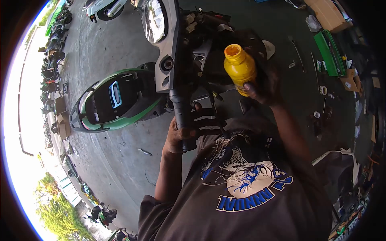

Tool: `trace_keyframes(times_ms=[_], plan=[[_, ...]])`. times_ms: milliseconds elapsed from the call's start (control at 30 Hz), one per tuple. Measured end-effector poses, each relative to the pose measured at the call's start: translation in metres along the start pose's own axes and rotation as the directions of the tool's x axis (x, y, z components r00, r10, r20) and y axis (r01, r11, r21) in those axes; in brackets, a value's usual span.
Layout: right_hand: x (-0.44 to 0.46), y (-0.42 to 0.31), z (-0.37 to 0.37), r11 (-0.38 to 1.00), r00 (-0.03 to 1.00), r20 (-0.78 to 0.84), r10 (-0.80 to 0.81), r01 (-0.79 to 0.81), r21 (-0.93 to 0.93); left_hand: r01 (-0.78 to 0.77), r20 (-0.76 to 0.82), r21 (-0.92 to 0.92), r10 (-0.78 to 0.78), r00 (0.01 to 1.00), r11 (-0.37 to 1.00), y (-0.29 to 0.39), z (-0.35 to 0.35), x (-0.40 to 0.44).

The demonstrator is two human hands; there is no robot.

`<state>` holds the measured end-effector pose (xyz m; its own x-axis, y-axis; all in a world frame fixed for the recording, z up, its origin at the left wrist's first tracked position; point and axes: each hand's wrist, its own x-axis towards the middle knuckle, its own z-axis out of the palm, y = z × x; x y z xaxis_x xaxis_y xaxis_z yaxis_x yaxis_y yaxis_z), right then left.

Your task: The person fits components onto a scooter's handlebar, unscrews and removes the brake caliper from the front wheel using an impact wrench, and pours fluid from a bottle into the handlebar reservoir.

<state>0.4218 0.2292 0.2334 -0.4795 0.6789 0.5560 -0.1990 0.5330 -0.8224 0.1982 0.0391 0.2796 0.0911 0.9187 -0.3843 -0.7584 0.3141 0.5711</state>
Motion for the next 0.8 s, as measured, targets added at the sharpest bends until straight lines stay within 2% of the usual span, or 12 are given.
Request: trace_keyframes(times_ms=[67, 167, 267, 433, 567, 633, 667, 733, 800], plan=[[-0.012, -0.005, -0.009, 0.994, 0.992, -0.073, 0.100, -0.098, 0.040, -0.012, 0.000, 0.023, 0.012, 1.000, 1.000, 0.000, -0.004, -0.001], [-0.027, -0.009, -0.023, 0.994, 0.981, -0.159, 0.107, -0.111, -0.015, -0.026, -0.037, 0.079, 0.029, 0.999, 0.997, -0.004, -0.014, -0.002], [-0.036, -0.021, -0.032, 0.982, 0.963, -0.211, 0.165, -0.181, -0.058, -0.071, 0.038, 0.135, 0.067, 0.997, 0.988, -0.004, -0.015, -0.001], [-0.046, -0.035, -0.043, 0.962, 0.951, -0.273, 0.144, -0.200, -0.189, -0.030, -0.010, 0.166, 0.032, 0.999, 0.986, 0.002, -0.008, -0.002], [-0.050, -0.045, -0.051, 0.936, 0.937, -0.306, 0.167, -0.248, -0.249, -0.044, 0.027, 0.202, 0.040, 0.999, 0.978, 0.002, -0.016, -0.001], [-0.052, -0.047, -0.054, 0.920, 0.934, -0.324, 0.152, -0.253, -0.298, -0.029, -0.032, 0.249, 0.039, 0.999, 0.968, 0.003, -0.012, -0.003], [-0.053, -0.048, -0.057, 0.915, 0.934, -0.330, 0.139, -0.249, -0.319, -0.030, -0.031, 0.248, 0.039, 0.999, 0.968, 0.004, -0.010, -0.004], [-0.058, -0.050, -0.062, 0.894, 0.927, -0.347, 0.139, -0.268, -0.359, 0.010, -0.041, 0.101, -0.006, 0.999, 0.995, 0.004, -0.004, -0.004], [-0.062, -0.050, -0.067, 0.879, 0.923, -0.355, 0.150, -0.289, -0.380, 0.006, 0.006, 0.100, -0.007, 1.000, 0.995, 0.003, -0.003, -0.001]])
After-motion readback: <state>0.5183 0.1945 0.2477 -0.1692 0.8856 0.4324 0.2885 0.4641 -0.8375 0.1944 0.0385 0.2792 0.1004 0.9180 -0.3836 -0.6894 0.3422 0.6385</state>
